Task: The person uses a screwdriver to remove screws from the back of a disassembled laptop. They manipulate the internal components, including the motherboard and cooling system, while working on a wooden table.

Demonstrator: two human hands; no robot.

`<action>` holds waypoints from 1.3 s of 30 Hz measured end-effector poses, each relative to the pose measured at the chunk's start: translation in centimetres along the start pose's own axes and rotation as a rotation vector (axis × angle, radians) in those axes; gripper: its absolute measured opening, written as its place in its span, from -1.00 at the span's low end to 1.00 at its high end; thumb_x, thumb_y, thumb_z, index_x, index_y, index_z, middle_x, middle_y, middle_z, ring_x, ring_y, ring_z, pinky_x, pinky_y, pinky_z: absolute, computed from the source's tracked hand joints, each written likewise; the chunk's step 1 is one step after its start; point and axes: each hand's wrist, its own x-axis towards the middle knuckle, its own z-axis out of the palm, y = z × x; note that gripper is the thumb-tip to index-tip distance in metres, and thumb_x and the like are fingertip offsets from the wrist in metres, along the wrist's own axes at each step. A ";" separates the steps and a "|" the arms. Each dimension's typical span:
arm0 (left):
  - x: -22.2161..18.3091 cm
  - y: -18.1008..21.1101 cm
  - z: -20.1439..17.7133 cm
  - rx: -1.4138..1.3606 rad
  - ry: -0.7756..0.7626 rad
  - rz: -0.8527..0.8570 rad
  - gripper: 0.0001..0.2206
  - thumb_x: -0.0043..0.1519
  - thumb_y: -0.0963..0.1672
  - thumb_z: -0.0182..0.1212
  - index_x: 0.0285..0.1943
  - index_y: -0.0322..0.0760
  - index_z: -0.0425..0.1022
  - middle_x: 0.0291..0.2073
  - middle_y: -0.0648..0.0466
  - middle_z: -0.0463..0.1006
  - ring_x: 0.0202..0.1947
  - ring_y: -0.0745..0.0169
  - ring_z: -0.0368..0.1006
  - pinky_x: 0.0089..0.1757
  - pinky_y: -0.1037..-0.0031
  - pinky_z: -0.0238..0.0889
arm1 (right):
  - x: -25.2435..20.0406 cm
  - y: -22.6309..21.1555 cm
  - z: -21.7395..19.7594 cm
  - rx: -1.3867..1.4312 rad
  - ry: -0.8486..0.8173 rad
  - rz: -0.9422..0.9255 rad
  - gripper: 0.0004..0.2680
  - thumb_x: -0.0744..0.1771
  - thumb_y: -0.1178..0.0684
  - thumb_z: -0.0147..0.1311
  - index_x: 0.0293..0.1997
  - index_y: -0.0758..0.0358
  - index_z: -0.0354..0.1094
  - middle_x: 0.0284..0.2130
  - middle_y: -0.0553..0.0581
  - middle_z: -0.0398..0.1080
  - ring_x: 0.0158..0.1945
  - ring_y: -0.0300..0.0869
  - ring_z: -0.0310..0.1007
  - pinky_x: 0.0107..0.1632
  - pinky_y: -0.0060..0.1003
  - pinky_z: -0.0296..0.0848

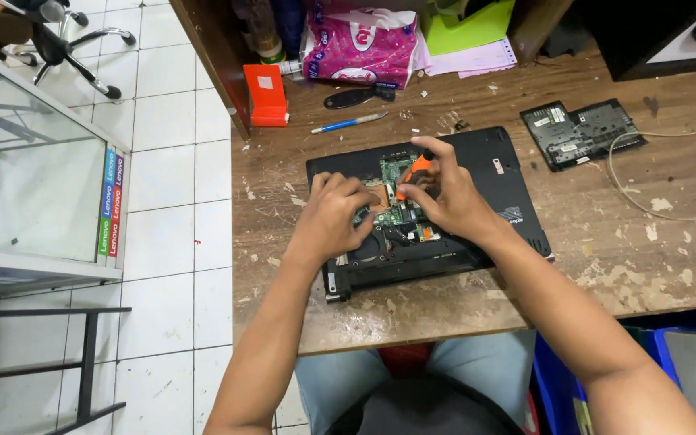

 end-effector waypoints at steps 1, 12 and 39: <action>0.1 0.1 -0.3 0.001 0.003 -0.003 -0.84 0.11 -0.12 0.49 -0.14 -0.14 0.74 -0.28 0.08 0.65 -0.14 0.05 0.53 0.20 0.12 0.17 | 0.0 0.3 0.1 0.000 -0.003 -0.002 -0.47 0.41 0.27 0.23 0.53 0.36 -0.07 -0.31 0.47 0.54 -0.26 0.24 0.69 -0.20 0.03 0.71; -0.1 -0.6 0.3 0.019 -0.101 -0.045 -0.82 0.17 -0.08 0.49 -0.08 -0.10 0.76 -0.24 0.08 0.67 -0.12 0.07 0.54 0.23 0.07 0.14 | 0.0 0.7 0.6 -0.097 -0.014 -0.031 -0.49 0.40 0.21 0.28 0.49 0.37 0.01 -0.36 0.33 0.44 -0.30 0.27 0.68 -0.27 0.05 0.71; 0.2 -0.2 -0.3 -0.057 0.012 -0.091 -0.85 0.31 -0.13 0.38 0.01 -0.20 0.73 -0.34 0.07 0.64 -0.17 0.07 0.54 0.21 0.08 0.16 | 4.8 -3.5 -3.2 -0.531 -0.660 -0.120 -0.90 0.38 0.17 0.22 -0.16 0.17 0.32 -0.28 0.11 0.41 -0.22 0.13 0.67 -0.21 -0.05 0.63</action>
